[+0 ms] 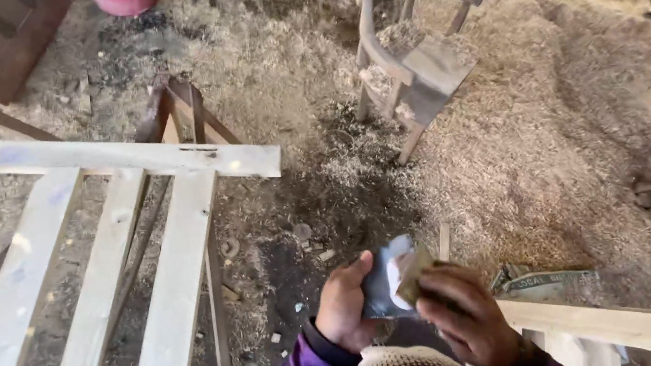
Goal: Mixing wood filler and sanding a wooden frame in a workshop.
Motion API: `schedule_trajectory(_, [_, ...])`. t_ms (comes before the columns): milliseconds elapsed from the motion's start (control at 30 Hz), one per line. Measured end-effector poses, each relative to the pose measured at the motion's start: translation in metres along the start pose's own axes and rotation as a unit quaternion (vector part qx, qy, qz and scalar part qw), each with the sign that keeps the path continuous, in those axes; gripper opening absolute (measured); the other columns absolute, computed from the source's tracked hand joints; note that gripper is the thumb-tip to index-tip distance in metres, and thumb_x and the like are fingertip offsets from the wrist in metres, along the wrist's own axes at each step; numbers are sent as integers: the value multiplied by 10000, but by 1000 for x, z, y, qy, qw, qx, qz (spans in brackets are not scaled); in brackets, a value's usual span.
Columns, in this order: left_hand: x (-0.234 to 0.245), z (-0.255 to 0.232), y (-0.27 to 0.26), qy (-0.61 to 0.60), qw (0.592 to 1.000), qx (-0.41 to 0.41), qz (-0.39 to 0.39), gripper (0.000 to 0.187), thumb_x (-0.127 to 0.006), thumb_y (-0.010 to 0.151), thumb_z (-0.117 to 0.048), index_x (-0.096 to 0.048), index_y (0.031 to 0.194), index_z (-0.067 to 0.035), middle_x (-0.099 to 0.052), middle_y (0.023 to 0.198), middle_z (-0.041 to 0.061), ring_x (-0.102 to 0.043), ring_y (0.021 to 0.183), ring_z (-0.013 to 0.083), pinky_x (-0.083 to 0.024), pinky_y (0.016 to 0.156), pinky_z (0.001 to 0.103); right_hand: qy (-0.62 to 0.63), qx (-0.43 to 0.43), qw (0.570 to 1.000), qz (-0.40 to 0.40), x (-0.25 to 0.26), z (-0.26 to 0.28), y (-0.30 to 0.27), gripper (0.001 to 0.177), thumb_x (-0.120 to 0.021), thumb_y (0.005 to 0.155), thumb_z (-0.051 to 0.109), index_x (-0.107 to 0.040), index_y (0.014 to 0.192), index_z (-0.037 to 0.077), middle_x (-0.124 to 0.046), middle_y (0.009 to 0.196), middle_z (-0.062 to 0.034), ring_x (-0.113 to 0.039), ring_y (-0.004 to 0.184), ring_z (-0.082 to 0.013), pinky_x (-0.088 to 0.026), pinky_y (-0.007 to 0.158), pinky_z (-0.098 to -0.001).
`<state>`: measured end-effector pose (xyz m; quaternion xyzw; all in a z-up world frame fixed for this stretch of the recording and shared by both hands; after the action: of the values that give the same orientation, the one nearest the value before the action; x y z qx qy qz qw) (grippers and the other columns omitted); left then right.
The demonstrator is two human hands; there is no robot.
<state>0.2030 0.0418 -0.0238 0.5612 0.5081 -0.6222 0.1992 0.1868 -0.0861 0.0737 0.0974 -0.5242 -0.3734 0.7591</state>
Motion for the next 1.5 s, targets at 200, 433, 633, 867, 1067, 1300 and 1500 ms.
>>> schedule_trajectory(200, [-2, -64, -5, -30, 990, -95, -101, 427, -398, 1047, -274, -579, 1244, 60, -713, 1076, 199, -743, 907, 306, -620, 852, 463, -27, -130, 991, -10, -36, -101, -27, 409, -519, 959, 49, -626, 1350, 107, -673, 1318, -143, -662, 1211, -275, -560, 1046, -412])
schedule_trajectory(433, [-63, -124, -30, 413, 629, -651, -98, 468, -402, 1174, -362, -566, 1430, -6, -671, 1200, 165, -673, 1017, 294, -559, 892, 392, 585, -600, 478, -265, -75, -189, 8, 348, -490, 978, 188, -579, 1282, 44, -710, 1163, -76, -730, 981, -211, -621, 828, -386])
schedule_trajectory(633, [-141, -115, 7, 726, 207, -655, -18, 385, -605, 1089, -215, -569, 1440, -60, -654, 1357, 166, -699, 1104, 321, -593, 888, 414, 805, -419, 419, 23, -83, -231, 68, 362, -441, 1087, 185, -577, 1330, -46, -682, 1077, -152, -693, 860, -297, -582, 688, -431])
schedule_trajectory(867, [-149, -154, 43, 809, 163, -558, -81, 538, -690, 985, -240, -581, 1431, 41, -652, 1327, 207, -690, 1017, 297, -599, 782, 394, 703, -547, 454, 28, -72, -275, 139, 461, -446, 974, 163, -548, 1401, 20, -696, 1207, -117, -682, 995, -221, -574, 814, -390])
schedule_trajectory(1067, [-113, -162, 48, 814, 162, -532, -169, 555, -724, 1008, -239, -570, 1438, 76, -659, 1298, 216, -696, 1004, 287, -616, 845, 392, 670, -577, 468, 21, -89, -306, 164, 486, -531, 1006, 238, -577, 1453, 53, -660, 1328, -138, -640, 1125, -254, -516, 912, -411])
schedule_trajectory(1300, [29, -223, 55, 365, 686, -469, -420, 424, -517, 1063, -282, -682, 1278, 44, -783, 1057, 188, -746, 900, 284, -603, 783, 371, 503, -188, 839, -89, -99, -297, 219, 444, -601, 988, 72, -618, 1430, 29, -614, 1479, -177, -596, 1340, -376, -489, 1161, -548])
schedule_trajectory(1500, [57, -254, 27, -217, 885, -395, -121, 445, -423, 1043, -311, -581, 1260, 43, -760, 1040, 177, -748, 911, 288, -615, 831, 411, 261, 324, 897, 147, -145, -145, 287, 432, -696, 962, 169, -580, 1376, 207, -589, 1380, -121, -592, 1300, -339, -440, 1165, -563])
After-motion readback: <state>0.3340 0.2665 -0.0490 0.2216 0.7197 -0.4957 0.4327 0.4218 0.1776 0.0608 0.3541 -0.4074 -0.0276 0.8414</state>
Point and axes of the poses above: each hand's wrist, its own y-axis towards the middle knuckle, its own x-axis out of the back of the hand, z = x × y, the point moved 8 cm from there along y, towards the middle knuckle
